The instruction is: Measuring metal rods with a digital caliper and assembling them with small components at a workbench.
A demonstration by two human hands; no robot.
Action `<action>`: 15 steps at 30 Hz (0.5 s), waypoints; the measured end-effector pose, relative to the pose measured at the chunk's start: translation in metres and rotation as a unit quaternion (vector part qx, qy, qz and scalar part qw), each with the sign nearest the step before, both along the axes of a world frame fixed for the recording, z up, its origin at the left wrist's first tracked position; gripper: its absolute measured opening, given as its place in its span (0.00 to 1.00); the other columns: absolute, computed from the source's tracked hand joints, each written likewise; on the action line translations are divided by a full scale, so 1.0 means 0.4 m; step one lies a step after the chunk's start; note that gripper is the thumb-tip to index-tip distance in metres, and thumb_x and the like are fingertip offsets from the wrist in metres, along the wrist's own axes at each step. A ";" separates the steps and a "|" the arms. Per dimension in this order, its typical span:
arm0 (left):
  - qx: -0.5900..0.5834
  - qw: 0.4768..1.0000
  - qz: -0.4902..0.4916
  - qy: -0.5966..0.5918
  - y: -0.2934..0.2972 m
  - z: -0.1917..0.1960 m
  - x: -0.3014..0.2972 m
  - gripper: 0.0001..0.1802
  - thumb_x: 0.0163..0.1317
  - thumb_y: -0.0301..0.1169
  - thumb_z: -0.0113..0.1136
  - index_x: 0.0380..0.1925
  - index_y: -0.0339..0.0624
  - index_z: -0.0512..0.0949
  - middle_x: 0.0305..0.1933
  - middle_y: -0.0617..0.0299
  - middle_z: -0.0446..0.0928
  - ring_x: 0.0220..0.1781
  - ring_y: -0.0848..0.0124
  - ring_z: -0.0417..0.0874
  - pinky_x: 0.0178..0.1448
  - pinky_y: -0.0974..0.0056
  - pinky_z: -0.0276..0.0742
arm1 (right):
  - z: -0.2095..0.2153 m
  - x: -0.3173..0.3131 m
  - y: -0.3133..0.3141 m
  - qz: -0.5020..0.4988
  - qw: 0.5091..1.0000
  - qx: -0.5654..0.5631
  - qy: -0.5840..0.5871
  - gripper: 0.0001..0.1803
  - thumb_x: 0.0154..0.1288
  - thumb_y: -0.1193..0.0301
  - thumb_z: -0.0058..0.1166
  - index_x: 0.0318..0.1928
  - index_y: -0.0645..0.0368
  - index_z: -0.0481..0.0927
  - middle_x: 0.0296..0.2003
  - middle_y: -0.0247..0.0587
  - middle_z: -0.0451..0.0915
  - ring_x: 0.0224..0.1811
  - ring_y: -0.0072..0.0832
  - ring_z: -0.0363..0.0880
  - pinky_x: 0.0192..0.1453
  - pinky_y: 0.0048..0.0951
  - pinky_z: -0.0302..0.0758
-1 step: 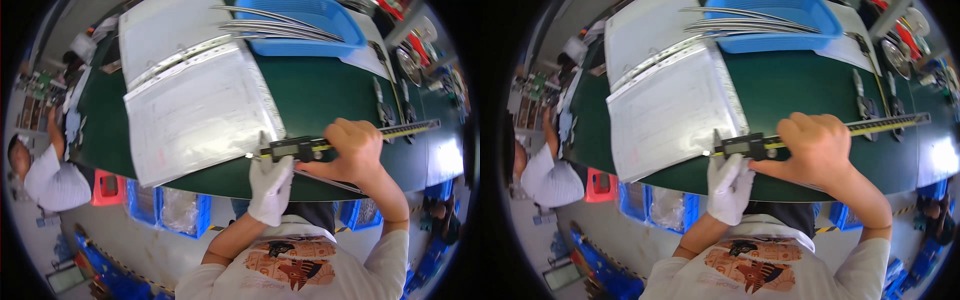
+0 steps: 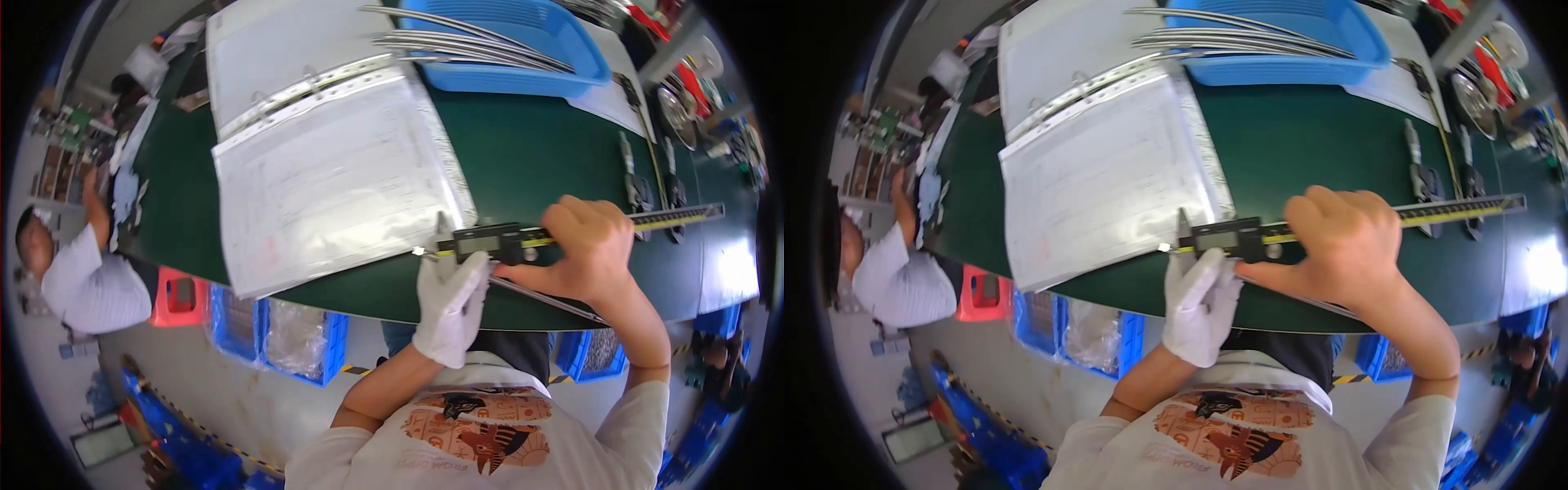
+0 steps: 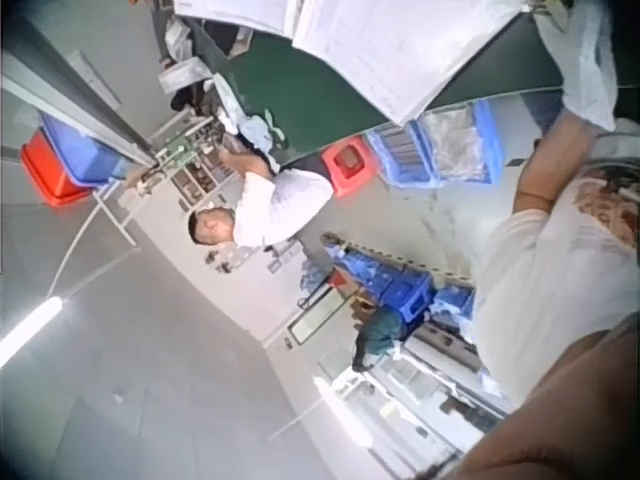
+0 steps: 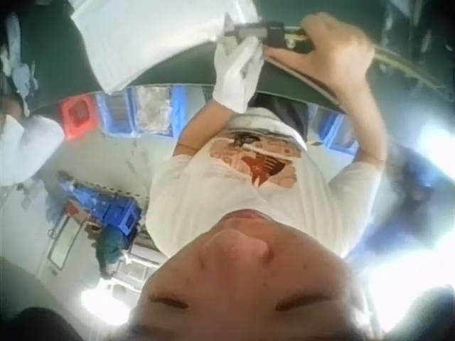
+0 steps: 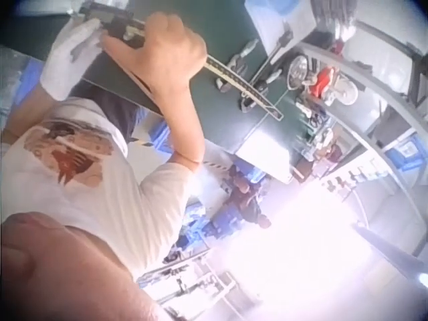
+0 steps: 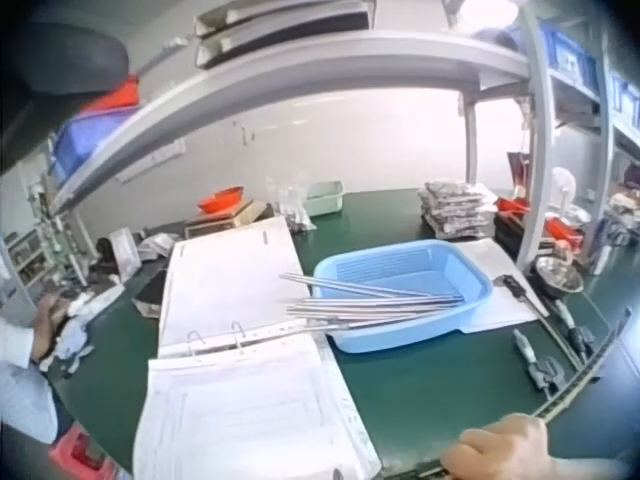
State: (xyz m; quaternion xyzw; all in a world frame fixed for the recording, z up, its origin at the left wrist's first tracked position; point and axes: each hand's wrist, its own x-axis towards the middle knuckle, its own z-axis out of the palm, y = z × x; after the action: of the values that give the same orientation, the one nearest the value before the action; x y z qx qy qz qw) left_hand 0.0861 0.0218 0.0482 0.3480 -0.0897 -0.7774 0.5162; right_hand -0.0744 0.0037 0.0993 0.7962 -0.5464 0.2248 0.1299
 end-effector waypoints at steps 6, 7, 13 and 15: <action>-0.017 1.000 0.003 0.022 -0.005 0.003 -0.012 0.09 0.56 0.24 0.54 0.37 0.42 0.70 0.29 0.67 0.72 0.30 0.81 0.72 0.37 0.75 0.70 | 0.000 0.009 -0.004 0.026 1.000 -0.010 -0.007 0.31 0.29 0.45 0.65 0.12 0.54 0.62 0.12 0.33 0.60 0.11 0.30 0.62 0.15 0.28 0.57; 0.000 1.000 0.001 0.010 -0.003 0.002 -0.013 0.09 0.56 0.24 0.54 0.37 0.42 0.70 0.29 0.67 0.72 0.30 0.81 0.72 0.37 0.75 0.70 | 0.000 0.007 -0.001 0.026 1.000 -0.010 -0.004 0.31 0.29 0.44 0.65 0.13 0.54 0.62 0.12 0.33 0.60 0.11 0.29 0.62 0.15 0.28 0.57; 0.001 0.999 -0.009 -0.037 0.005 -0.007 -0.001 0.19 0.61 0.45 0.48 0.46 0.44 0.68 0.46 0.60 0.70 0.44 0.71 0.73 0.48 0.67 0.71 | -0.002 -0.011 0.000 0.020 1.000 -0.012 0.016 0.31 0.33 0.42 0.62 0.13 0.54 0.62 0.12 0.32 0.59 0.11 0.29 0.63 0.16 0.27 0.59; 0.015 1.000 0.003 0.001 -0.003 -0.011 -0.008 0.32 0.55 0.59 0.49 0.51 0.46 0.66 0.48 0.62 0.69 0.49 0.68 0.71 0.54 0.62 0.67 | -0.005 -0.016 -0.001 0.019 0.999 -0.026 0.015 0.30 0.34 0.42 0.61 0.13 0.53 0.62 0.12 0.32 0.59 0.11 0.28 0.63 0.15 0.27 0.59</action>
State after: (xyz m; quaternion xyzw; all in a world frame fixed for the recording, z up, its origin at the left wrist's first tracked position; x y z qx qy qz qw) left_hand 0.0829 0.0206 0.0438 0.3551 -0.0766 -0.7774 0.5135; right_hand -0.0807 0.0034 0.0974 0.8061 -0.5234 0.2289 0.1543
